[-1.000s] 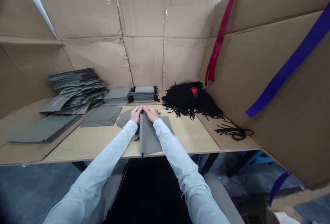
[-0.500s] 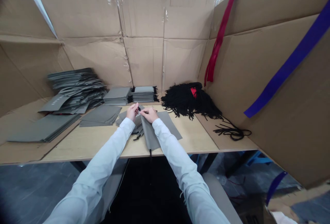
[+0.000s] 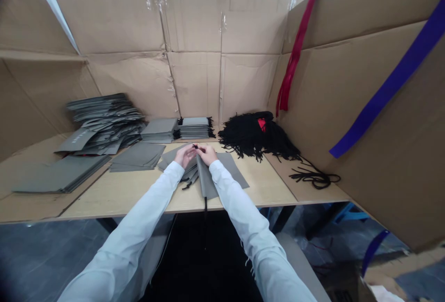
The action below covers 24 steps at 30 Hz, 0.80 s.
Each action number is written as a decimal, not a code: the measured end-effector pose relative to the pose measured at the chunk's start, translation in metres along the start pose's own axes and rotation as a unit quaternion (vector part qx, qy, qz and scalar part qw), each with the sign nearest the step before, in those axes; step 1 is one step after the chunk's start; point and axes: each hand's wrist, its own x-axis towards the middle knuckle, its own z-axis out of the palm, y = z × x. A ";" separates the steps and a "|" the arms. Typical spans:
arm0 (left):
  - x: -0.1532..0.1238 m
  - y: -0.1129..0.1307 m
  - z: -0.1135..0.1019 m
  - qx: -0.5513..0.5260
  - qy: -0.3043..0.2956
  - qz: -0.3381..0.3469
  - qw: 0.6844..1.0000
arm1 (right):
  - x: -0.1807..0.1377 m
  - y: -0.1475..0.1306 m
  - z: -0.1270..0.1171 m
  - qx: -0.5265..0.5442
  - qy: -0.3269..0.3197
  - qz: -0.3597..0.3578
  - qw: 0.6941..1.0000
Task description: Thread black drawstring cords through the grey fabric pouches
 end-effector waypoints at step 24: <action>-0.002 -0.003 0.004 0.037 0.021 0.010 0.999 | 0.002 0.002 0.001 0.118 -0.002 0.041 0.992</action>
